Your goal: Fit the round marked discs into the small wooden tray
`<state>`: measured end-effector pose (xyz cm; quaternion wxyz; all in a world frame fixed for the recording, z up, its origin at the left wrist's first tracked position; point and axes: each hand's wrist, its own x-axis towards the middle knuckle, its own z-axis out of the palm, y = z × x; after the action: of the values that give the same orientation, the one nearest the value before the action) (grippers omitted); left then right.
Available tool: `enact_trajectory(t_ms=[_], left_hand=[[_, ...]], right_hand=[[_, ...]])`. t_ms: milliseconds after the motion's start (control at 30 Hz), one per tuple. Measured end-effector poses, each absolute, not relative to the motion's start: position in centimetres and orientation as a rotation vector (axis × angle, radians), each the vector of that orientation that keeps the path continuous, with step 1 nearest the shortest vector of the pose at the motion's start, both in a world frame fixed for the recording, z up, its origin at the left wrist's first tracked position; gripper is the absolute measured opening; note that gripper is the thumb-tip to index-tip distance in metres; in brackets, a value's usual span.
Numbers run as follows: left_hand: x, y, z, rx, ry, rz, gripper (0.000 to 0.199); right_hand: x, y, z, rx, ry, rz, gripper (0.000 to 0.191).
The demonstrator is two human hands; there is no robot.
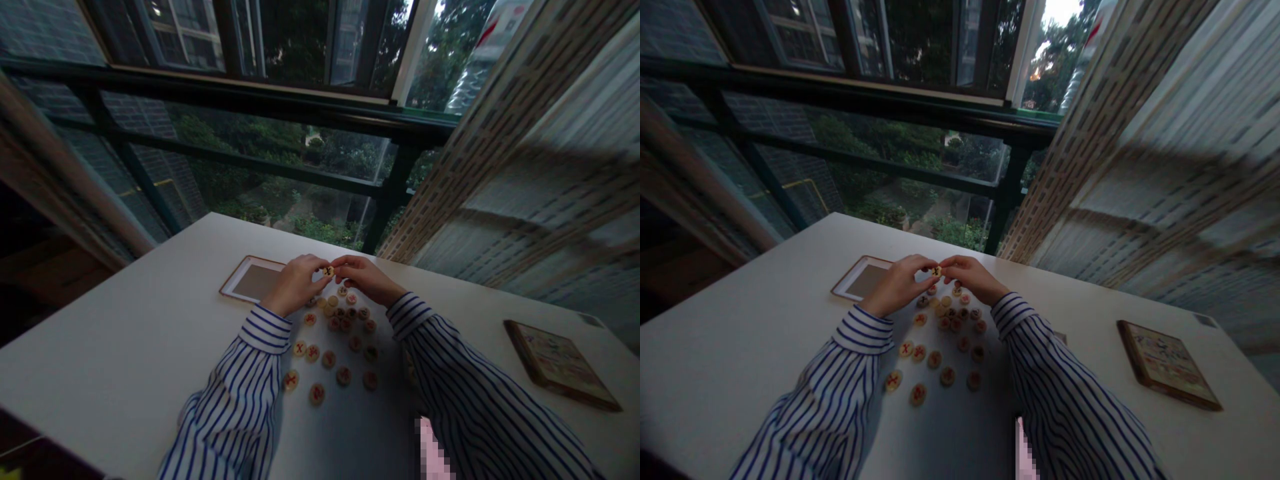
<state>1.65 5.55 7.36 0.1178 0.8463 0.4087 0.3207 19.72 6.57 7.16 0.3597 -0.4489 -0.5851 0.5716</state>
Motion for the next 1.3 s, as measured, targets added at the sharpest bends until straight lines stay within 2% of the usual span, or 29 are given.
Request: enact_trajectory(t_ms=[233,433,633,800,1300], left_hand=[[1.8,5.6,7.3,2.542,1.204,0.872,0.023],[0.9,6.0,6.5,2.526,1.247,0.784,0.032],[0.5,6.1,5.8,2.541,1.279,0.502,0.025],[0.7,6.2,5.2,2.521,1.279,0.346,0.025],[1.1,6.2,4.6,2.594,1.261,0.273,0.028]], right_hand=[[19.7,6.6,7.2,-1.207,-1.667,1.291,0.025],[20.3,7.7,5.4,-1.279,-1.766,1.131,0.023],[20.9,8.4,3.4,-1.519,-2.145,0.712,0.025],[20.7,8.4,3.5,-1.593,-2.221,0.626,0.028],[19.9,8.7,3.6,-1.646,-2.44,0.416,0.034]])
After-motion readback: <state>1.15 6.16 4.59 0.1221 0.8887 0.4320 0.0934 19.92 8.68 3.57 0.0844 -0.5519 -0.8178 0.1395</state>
